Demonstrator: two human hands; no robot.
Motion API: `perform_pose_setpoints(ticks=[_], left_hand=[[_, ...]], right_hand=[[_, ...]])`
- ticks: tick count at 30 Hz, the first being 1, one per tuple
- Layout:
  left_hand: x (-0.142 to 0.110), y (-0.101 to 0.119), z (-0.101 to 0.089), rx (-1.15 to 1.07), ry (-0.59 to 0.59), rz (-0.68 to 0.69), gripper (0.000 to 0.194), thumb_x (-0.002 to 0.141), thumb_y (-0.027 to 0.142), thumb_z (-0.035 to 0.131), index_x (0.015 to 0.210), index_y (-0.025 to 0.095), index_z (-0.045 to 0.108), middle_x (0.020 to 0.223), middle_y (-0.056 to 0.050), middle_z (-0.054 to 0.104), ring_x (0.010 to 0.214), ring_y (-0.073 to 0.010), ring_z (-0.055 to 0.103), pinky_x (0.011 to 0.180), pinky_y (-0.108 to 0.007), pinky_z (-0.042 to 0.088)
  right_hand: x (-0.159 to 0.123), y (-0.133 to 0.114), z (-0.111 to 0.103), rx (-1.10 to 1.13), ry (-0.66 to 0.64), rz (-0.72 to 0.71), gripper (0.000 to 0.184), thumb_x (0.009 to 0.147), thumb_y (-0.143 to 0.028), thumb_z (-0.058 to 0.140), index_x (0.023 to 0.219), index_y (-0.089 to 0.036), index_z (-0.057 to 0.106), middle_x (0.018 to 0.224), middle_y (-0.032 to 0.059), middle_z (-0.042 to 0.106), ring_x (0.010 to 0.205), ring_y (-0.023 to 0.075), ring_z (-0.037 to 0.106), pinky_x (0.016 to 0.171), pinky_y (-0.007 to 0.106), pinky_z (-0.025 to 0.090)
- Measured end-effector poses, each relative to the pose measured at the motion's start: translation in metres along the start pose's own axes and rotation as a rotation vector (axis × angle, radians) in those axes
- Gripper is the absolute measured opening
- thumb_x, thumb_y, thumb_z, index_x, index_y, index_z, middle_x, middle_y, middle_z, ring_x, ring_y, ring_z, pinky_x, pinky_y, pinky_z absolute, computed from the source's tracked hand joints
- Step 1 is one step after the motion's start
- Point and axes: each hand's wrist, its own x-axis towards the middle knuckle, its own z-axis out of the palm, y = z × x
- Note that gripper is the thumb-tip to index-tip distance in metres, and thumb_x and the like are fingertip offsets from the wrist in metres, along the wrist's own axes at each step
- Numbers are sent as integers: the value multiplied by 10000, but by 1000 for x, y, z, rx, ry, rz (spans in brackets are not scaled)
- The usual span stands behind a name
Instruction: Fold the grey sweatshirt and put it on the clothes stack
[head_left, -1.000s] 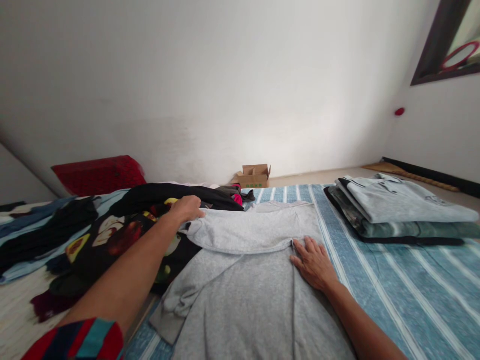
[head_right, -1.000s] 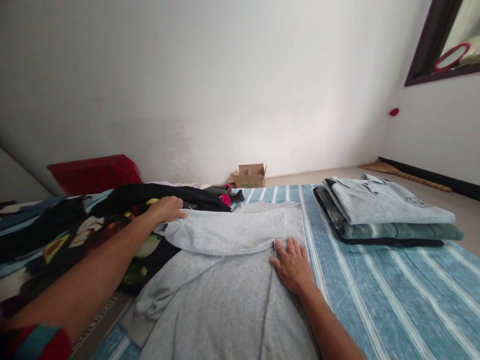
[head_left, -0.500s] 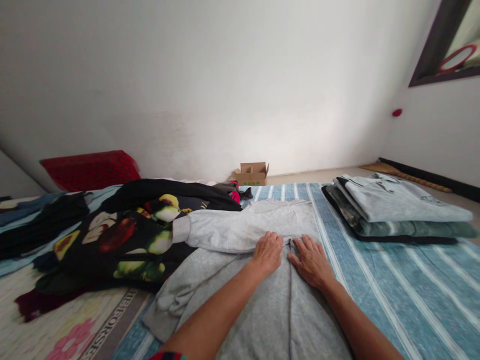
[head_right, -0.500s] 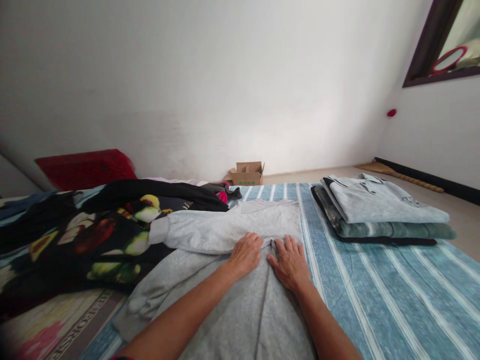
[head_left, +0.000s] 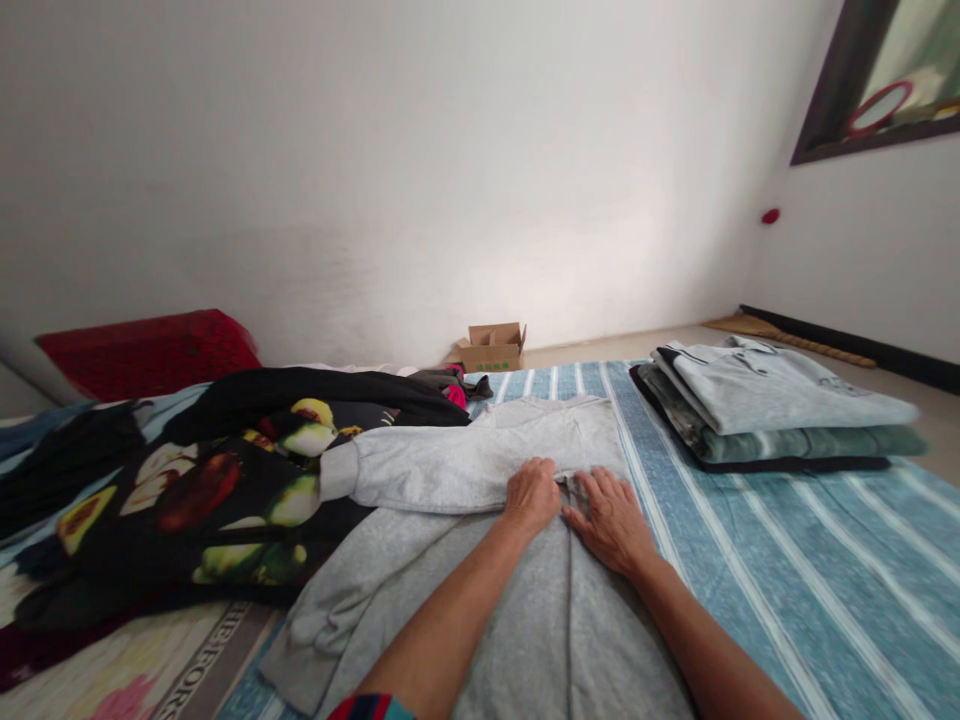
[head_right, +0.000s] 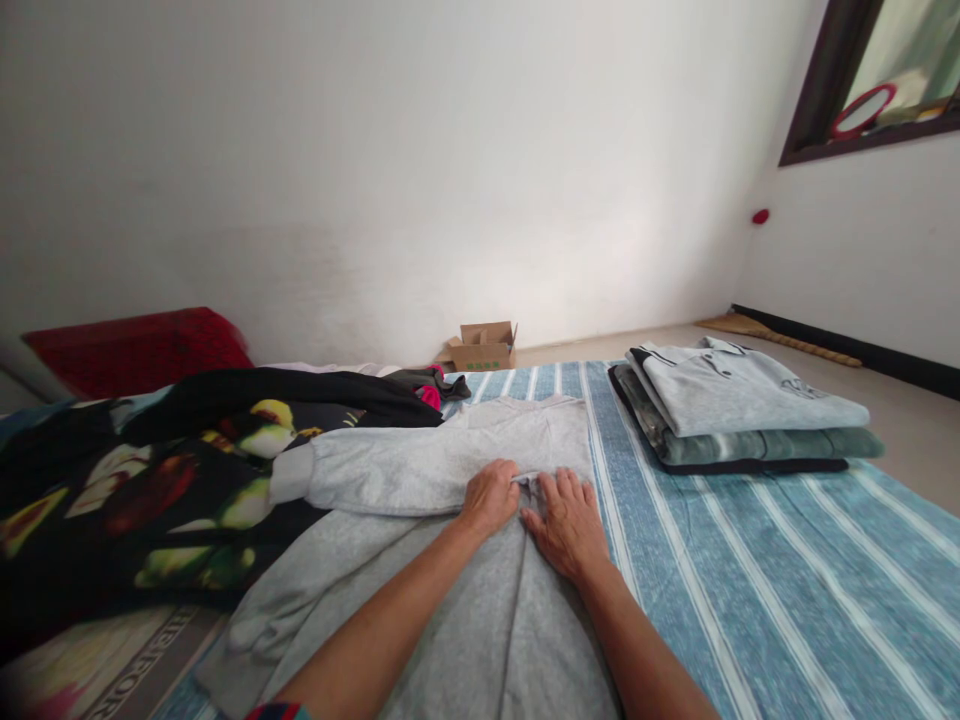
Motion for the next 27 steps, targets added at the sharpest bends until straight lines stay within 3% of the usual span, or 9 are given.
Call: perform_pose_setpoints(ticks=[12, 17, 22, 27], left_hand=[[-6, 2, 5, -70, 23, 54, 165, 824, 178, 483, 862, 193, 642, 951, -67, 593, 975, -201, 536, 821, -285, 442], [-12, -1, 11, -144, 66, 76, 203, 826, 128, 465, 848, 185, 658, 949, -54, 615, 958, -182, 533, 860, -280, 429], [-22, -7, 11, -229, 87, 119, 211, 817, 97, 455, 849, 164, 652, 980, -58, 641, 972, -176, 546, 898, -282, 426], [-35, -19, 7, -281, 38, 191, 196, 799, 109, 496, 905, 166, 650, 1064, -59, 644, 1031, -180, 555, 937, -286, 425]], right_hand=[[-1, -2, -5, -30, -35, -5, 521, 902, -538, 390, 1345, -271, 457, 1424, 150, 392, 1348, 311, 303, 1057, 470, 230], [0, 0, -3, -51, -50, -2, 626, 884, -564, 411, 1426, -255, 355, 1435, 160, 381, 1354, 319, 288, 1055, 468, 224], [0, 0, -2, -74, -73, -11, 599, 890, -564, 397, 1428, -305, 349, 1441, 148, 377, 1355, 325, 283, 1051, 470, 216], [-1, -1, 1, -139, -55, -25, 601, 901, -552, 390, 1454, -352, 267, 1414, 141, 410, 1339, 330, 307, 1031, 481, 232]])
